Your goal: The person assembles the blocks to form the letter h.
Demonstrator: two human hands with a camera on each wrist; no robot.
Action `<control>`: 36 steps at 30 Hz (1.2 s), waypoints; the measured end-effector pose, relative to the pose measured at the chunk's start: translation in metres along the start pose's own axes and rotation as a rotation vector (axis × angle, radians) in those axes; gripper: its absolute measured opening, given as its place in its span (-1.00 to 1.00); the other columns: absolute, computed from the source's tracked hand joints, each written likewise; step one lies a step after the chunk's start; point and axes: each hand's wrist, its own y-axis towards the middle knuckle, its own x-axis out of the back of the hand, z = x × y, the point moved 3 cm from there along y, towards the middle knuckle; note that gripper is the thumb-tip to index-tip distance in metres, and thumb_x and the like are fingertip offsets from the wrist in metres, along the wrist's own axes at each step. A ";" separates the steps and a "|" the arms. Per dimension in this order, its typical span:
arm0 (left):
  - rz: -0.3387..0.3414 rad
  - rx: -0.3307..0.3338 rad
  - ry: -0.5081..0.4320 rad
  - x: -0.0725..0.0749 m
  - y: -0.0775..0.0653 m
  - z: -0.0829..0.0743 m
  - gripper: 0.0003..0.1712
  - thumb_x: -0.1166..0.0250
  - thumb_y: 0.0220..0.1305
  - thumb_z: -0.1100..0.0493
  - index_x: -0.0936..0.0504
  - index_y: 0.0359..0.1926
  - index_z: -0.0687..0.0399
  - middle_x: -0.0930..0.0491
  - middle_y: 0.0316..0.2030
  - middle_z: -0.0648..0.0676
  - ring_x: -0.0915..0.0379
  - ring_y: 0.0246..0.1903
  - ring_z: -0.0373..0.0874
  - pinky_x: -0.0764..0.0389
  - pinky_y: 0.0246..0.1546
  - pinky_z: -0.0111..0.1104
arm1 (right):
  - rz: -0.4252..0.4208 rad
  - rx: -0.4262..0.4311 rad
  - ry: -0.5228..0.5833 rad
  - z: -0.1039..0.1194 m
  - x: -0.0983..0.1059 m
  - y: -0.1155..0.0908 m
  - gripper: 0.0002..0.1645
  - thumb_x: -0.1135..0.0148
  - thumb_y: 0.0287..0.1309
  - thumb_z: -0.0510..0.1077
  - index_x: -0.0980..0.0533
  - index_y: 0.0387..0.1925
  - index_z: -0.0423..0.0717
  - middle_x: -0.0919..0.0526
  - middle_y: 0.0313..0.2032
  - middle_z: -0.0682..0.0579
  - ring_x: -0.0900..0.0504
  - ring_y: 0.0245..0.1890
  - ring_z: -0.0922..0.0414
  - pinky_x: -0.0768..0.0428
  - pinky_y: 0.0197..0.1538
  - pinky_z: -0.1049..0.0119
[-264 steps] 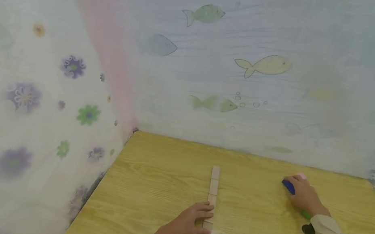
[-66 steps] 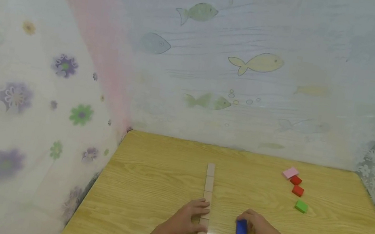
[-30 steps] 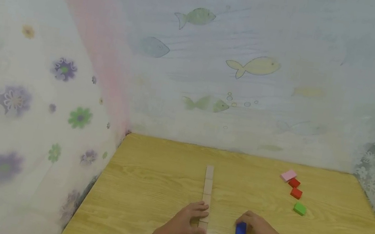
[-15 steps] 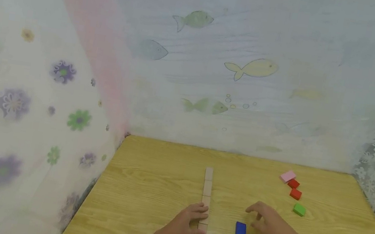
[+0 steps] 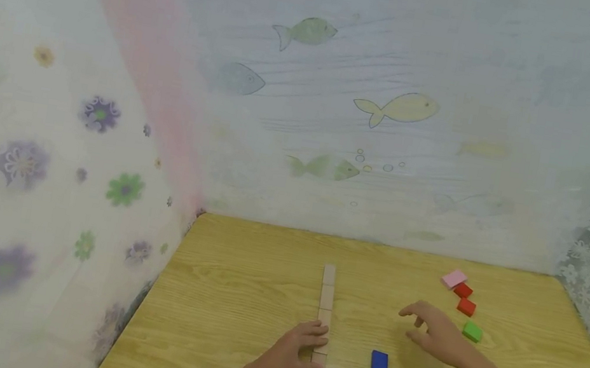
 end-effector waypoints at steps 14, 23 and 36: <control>0.008 0.000 -0.008 0.003 -0.001 -0.001 -0.30 -0.33 0.12 -0.14 -0.50 0.18 0.19 -0.31 0.31 0.01 -0.10 0.35 -0.05 -0.29 0.27 -0.14 | -0.110 -0.091 -0.043 -0.020 0.020 0.005 -0.65 -0.29 0.04 -0.37 -0.51 -0.07 -0.29 -0.57 -0.11 -0.18 -0.54 -0.28 -0.07 -0.54 -0.41 0.30; 0.006 0.011 -0.006 0.003 -0.001 -0.001 -0.30 -0.34 0.11 -0.13 -0.50 0.19 0.18 -0.31 0.31 0.00 -0.09 0.35 -0.06 -0.29 0.27 -0.12 | -0.157 -0.097 -0.102 -0.051 0.035 0.009 -0.60 -0.34 0.02 -0.35 -0.50 -0.05 -0.33 -0.57 -0.12 -0.24 -0.55 -0.27 -0.10 -0.55 -0.38 0.19; 0.008 0.001 0.004 0.001 0.001 -0.002 -0.31 -0.34 0.11 -0.13 -0.51 0.18 0.17 -0.32 0.30 0.01 -0.10 0.35 -0.07 -0.30 0.26 -0.12 | -0.194 -0.176 -0.149 -0.100 0.057 0.022 -0.64 -0.28 0.11 -0.28 -0.50 -0.08 -0.45 -0.54 -0.21 -0.33 -0.53 -0.35 -0.09 -0.52 -0.38 0.14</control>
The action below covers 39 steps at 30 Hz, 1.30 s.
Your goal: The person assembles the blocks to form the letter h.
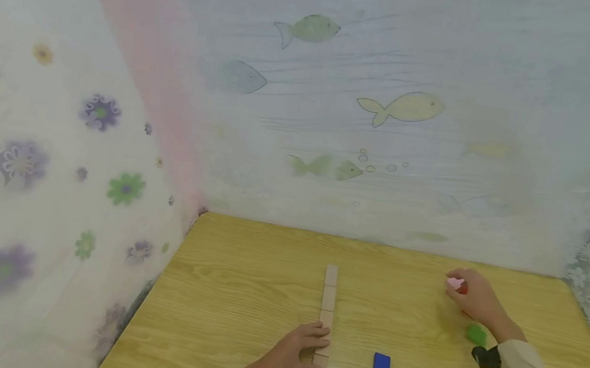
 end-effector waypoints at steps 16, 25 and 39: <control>0.009 0.003 0.004 -0.002 -0.001 0.004 -0.29 -0.29 0.12 -0.20 -0.50 0.19 0.11 -0.30 0.31 -0.04 -0.09 0.35 -0.10 -0.28 0.27 -0.12 | 0.078 -0.183 -0.020 -0.038 -0.012 0.018 -0.50 -0.15 0.17 -0.16 -0.43 0.01 -0.51 -0.48 -0.06 -0.53 -0.39 -0.02 -0.46 -0.40 -0.04 -0.32; -0.002 -0.001 0.012 -0.002 0.000 0.005 -0.30 -0.29 0.12 -0.20 -0.51 0.19 0.11 -0.31 0.31 -0.03 -0.10 0.35 -0.09 -0.28 0.27 -0.13 | 0.165 -0.217 -0.155 -0.040 -0.019 0.016 -0.50 -0.07 0.23 -0.12 -0.38 0.07 -0.44 -0.30 0.03 -0.61 -0.28 -0.06 -0.60 -0.35 -0.24 -0.45; 0.000 0.006 0.012 -0.002 0.000 0.005 -0.29 -0.28 0.12 -0.21 -0.51 0.19 0.10 -0.30 0.31 -0.05 -0.09 0.35 -0.10 -0.27 0.28 -0.14 | 0.196 -0.230 -0.168 -0.038 -0.022 0.016 -0.27 -0.28 0.06 0.06 -0.39 -0.02 -0.53 -0.34 -0.04 -0.57 -0.34 -0.10 -0.55 -0.34 -0.28 -0.45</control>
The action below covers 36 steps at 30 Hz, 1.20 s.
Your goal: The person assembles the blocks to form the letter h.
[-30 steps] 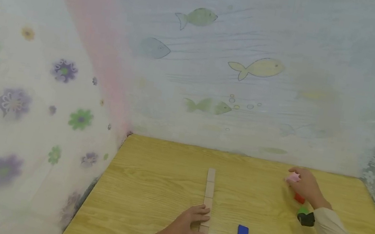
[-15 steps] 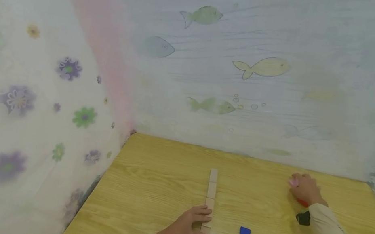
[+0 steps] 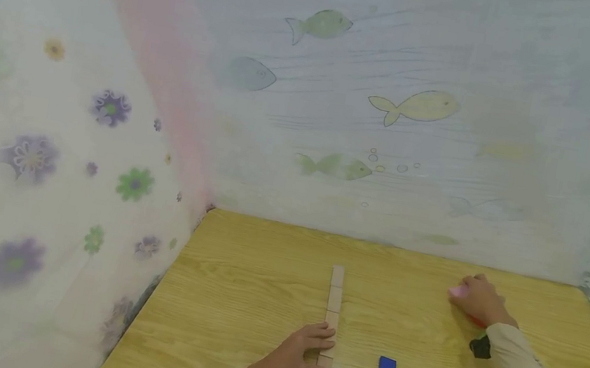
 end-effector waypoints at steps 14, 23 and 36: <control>0.015 0.017 -0.023 0.002 0.001 -0.002 -0.31 -0.33 0.12 -0.14 -0.50 0.20 0.12 -0.29 0.31 -0.04 -0.09 0.35 -0.09 -0.28 0.28 -0.14 | -0.008 0.159 0.033 0.000 0.000 0.003 -0.64 -0.34 -0.19 -0.38 -0.49 -0.30 -0.56 -0.58 -0.38 -0.34 -0.54 -0.37 -0.18 -0.52 -0.26 -0.08; 0.007 0.004 -0.023 0.003 0.001 -0.002 -0.31 -0.34 0.10 -0.14 -0.51 0.19 0.13 -0.31 0.31 -0.03 -0.10 0.35 -0.08 -0.27 0.28 -0.14 | -0.092 0.137 0.042 0.009 -0.002 -0.004 -0.68 -0.26 0.10 -0.26 -0.54 -0.27 -0.55 -0.61 -0.31 -0.41 -0.56 -0.28 -0.34 -0.53 -0.19 -0.19; 0.012 0.009 -0.030 0.002 0.001 -0.002 -0.31 -0.32 0.11 -0.16 -0.51 0.18 0.13 -0.32 0.30 -0.01 -0.10 0.35 -0.06 -0.28 0.27 -0.13 | -0.135 0.196 0.069 0.018 0.002 -0.004 -0.73 -0.28 -0.06 -0.40 -0.53 -0.28 -0.55 -0.59 -0.30 -0.42 -0.57 -0.33 -0.24 -0.55 -0.27 -0.12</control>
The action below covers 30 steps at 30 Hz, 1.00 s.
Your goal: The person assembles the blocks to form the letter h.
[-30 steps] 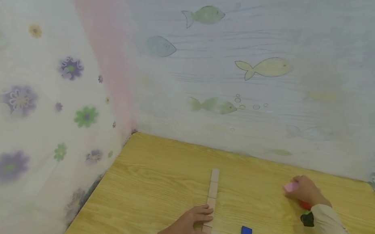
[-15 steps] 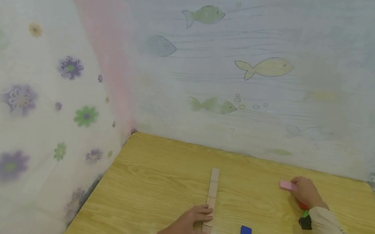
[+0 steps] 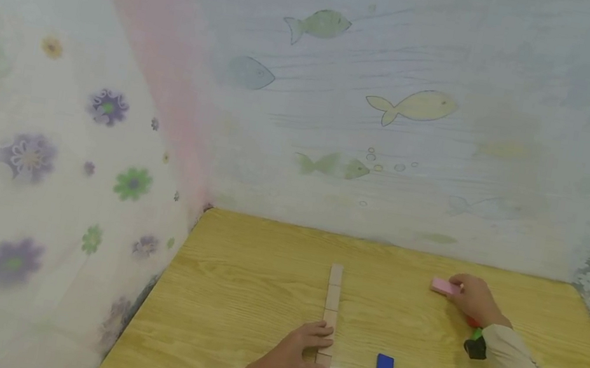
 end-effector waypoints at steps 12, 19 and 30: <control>-0.019 -0.015 0.008 -0.003 -0.002 0.001 -0.30 -0.33 0.11 -0.16 -0.51 0.18 0.15 -0.32 0.30 -0.01 -0.10 0.35 -0.07 -0.29 0.27 -0.12 | 0.022 0.014 0.088 0.021 0.011 -0.001 -0.72 -0.29 0.00 -0.39 -0.54 -0.21 -0.52 -0.62 -0.27 -0.33 -0.57 -0.36 -0.10 -0.59 -0.33 0.04; -0.018 -0.024 0.028 0.000 0.000 0.001 -0.30 -0.31 0.11 -0.18 -0.51 0.18 0.14 -0.31 0.30 -0.01 -0.11 0.34 -0.07 -0.27 0.27 -0.13 | 0.025 0.040 0.103 0.042 0.014 -0.004 -0.70 -0.32 -0.01 -0.40 -0.55 -0.20 -0.49 -0.63 -0.27 -0.29 -0.57 -0.39 -0.03 -0.58 -0.37 0.16; -0.021 -0.030 0.016 0.000 0.001 0.000 -0.30 -0.36 0.08 -0.12 -0.52 0.17 0.17 -0.33 0.30 0.02 -0.11 0.34 -0.07 -0.26 0.28 -0.13 | 0.040 0.110 0.147 0.078 0.011 -0.011 -0.71 -0.33 -0.03 -0.42 -0.56 -0.19 -0.44 -0.62 -0.26 -0.26 -0.56 -0.40 0.03 -0.57 -0.42 0.26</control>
